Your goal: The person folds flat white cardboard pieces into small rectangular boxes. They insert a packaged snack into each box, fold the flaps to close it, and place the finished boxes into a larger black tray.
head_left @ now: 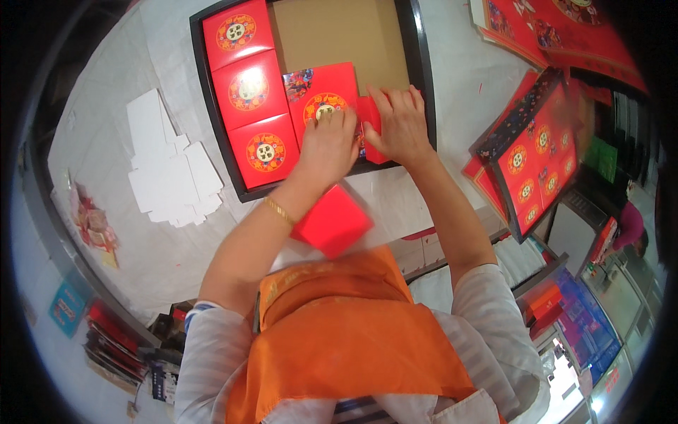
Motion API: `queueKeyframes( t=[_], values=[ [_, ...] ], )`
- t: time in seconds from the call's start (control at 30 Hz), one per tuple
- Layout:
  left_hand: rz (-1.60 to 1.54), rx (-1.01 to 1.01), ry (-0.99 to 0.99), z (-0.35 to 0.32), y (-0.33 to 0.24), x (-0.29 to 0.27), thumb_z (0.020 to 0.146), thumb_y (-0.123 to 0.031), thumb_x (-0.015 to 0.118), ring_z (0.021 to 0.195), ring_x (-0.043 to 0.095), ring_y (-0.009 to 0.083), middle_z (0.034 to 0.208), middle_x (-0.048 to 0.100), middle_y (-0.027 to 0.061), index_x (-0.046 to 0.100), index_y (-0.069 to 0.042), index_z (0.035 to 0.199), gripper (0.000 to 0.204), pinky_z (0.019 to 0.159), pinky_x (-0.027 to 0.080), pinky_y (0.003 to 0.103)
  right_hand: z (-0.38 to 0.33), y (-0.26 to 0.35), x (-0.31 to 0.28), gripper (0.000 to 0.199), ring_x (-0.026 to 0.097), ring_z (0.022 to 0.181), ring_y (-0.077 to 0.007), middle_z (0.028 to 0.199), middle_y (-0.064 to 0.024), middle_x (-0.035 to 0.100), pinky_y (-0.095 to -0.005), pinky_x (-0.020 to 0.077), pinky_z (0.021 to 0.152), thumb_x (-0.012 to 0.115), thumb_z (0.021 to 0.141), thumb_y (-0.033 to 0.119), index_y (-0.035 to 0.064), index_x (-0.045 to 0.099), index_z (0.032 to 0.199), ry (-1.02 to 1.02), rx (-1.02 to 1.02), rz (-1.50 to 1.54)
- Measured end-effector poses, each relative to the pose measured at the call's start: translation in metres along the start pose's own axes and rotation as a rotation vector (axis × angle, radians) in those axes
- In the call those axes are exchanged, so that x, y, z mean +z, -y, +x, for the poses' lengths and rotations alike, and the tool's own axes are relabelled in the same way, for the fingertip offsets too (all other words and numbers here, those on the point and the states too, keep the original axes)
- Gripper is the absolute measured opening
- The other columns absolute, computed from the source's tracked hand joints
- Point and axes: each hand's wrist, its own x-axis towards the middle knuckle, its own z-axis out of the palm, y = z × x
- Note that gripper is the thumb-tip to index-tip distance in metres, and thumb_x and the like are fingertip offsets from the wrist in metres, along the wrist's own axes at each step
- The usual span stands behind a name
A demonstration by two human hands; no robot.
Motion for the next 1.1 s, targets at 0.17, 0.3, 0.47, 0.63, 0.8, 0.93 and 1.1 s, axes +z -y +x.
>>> queueKeyframes(
  t=[0.17,0.3,0.47,0.63,0.8,0.93,1.1],
  values=[
    [0.057,0.352,-0.220,0.046,0.032,-0.002,0.077,-0.032,0.074,0.138,0.039,0.0322,0.147,0.043,0.0171,0.055,-0.006,0.132,0.064,0.109,0.034,0.050,-0.008,-0.004,0.001,0.065,0.053,0.115,-0.0299,0.117,-0.0127,0.056,-0.0532,0.0324,0.109,0.074,0.073,0.023,0.0065,0.054,0.132,-0.025,0.007,0.016],
    [0.102,0.374,-0.133,0.056,0.029,0.009,0.074,-0.042,0.074,0.147,0.027,0.0289,0.151,0.041,0.0100,0.056,-0.007,0.132,0.070,0.116,0.021,0.057,-0.015,-0.007,0.007,0.064,0.051,0.116,-0.0301,0.120,-0.0125,0.054,-0.0520,0.0332,0.109,0.073,0.073,0.022,0.0074,0.053,0.132,-0.064,0.029,0.027],
    [0.151,0.338,-0.135,0.058,0.025,0.010,0.076,-0.053,0.071,0.147,0.027,0.0255,0.148,0.045,0.0066,0.057,-0.009,0.128,0.069,0.117,0.012,0.065,-0.018,-0.010,0.013,0.062,0.050,0.118,-0.0290,0.121,-0.0110,0.052,-0.0513,0.0327,0.109,0.073,0.073,0.021,0.0091,0.053,0.131,-0.072,0.045,0.020],
    [0.127,0.332,-0.124,0.053,0.027,0.011,0.073,-0.049,0.073,0.148,0.027,0.0263,0.150,0.042,0.0074,0.052,-0.009,0.138,0.079,0.118,0.014,0.062,-0.017,-0.007,0.024,0.063,0.048,0.123,-0.0278,0.125,-0.0102,0.052,-0.0528,0.0282,0.112,0.071,0.076,0.025,0.0089,0.052,0.133,-0.028,0.112,-0.017],
    [0.073,0.399,-0.147,0.047,0.033,0.011,0.077,-0.054,0.070,0.148,0.025,0.0270,0.157,0.035,0.0072,0.035,-0.013,0.153,0.093,0.119,0.014,0.060,-0.018,-0.018,0.040,0.065,0.042,0.134,-0.0291,0.139,-0.0123,0.050,-0.0527,0.0259,0.114,0.070,0.081,0.029,0.0072,0.050,0.139,-0.077,0.083,0.030],
    [0.097,0.387,-0.108,0.045,0.034,0.012,0.079,-0.056,0.069,0.149,0.023,0.0261,0.160,0.031,0.0053,0.031,-0.016,0.155,0.094,0.120,0.013,0.059,-0.026,-0.021,0.030,0.069,0.036,0.140,-0.0312,0.146,-0.0147,0.044,-0.0530,0.0232,0.116,0.069,0.085,0.028,0.0022,0.044,0.143,0.000,0.042,0.162],
    [0.095,0.386,-0.127,0.044,0.034,0.016,0.079,-0.055,0.070,0.150,0.022,0.0242,0.160,0.030,0.0022,0.032,-0.017,0.154,0.092,0.120,0.013,0.058,-0.036,-0.017,0.032,0.071,0.032,0.143,-0.0325,0.149,-0.0155,0.042,-0.0513,0.0203,0.118,0.069,0.086,0.025,-0.0005,0.039,0.146,0.033,0.034,0.141]
  ],
)
